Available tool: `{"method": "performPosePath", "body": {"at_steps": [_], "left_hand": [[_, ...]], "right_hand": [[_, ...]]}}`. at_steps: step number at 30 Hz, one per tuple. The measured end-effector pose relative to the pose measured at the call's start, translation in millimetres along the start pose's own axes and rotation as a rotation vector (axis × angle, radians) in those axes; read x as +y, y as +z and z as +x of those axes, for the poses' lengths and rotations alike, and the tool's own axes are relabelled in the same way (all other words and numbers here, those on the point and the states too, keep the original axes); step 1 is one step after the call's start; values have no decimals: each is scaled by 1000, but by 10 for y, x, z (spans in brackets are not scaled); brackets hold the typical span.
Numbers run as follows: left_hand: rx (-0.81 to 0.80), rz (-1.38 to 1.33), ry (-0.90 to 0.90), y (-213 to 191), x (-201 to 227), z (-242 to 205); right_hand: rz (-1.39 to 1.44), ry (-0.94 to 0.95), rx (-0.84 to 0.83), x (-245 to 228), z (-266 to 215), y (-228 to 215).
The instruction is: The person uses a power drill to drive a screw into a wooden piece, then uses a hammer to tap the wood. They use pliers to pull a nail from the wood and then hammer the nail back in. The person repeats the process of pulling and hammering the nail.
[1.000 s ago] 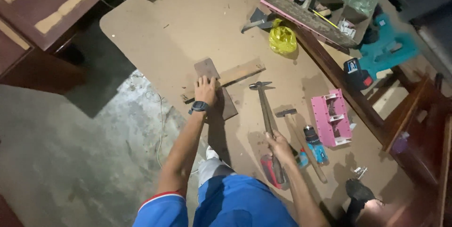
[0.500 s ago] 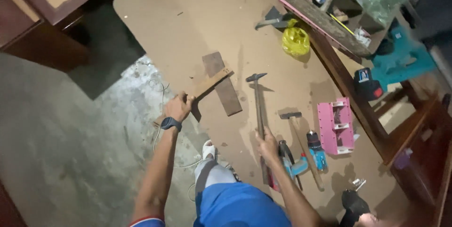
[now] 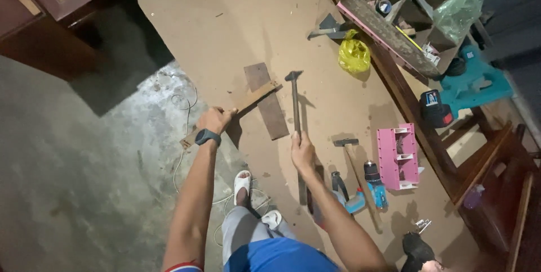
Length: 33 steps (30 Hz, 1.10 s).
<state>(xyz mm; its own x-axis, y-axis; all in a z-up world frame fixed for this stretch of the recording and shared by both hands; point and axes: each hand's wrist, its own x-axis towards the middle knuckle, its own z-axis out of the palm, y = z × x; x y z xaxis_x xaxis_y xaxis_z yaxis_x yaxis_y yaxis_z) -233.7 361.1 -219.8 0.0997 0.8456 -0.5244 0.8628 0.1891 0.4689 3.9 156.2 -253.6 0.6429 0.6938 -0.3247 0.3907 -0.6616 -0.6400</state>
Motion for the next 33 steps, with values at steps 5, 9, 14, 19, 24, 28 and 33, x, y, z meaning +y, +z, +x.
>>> {"method": "performPosePath", "body": {"at_steps": [5,9,14,19,24,28,33], "left_hand": [[-7,-118,5,-108,-4,-23],[22,-133,-7,-68,-7,-23],[-8,-151,-19,-135,59,-16],[-74,-161,-44,-193,58,29],[-88,-86,-17,-255,73,127],[-45,-105,40,-296,29,211],[-46,3,97,-484,180,202]], "right_hand": [[6,-127,63,-625,-257,-187],[-70,-199,28,-338,-120,82],[-127,-110,2,-215,80,185],[13,-224,135,-273,-205,131],[-172,-84,12,-375,-108,147],[-183,-202,173,-23,30,356],[-94,-59,-12,88,77,421]]}}
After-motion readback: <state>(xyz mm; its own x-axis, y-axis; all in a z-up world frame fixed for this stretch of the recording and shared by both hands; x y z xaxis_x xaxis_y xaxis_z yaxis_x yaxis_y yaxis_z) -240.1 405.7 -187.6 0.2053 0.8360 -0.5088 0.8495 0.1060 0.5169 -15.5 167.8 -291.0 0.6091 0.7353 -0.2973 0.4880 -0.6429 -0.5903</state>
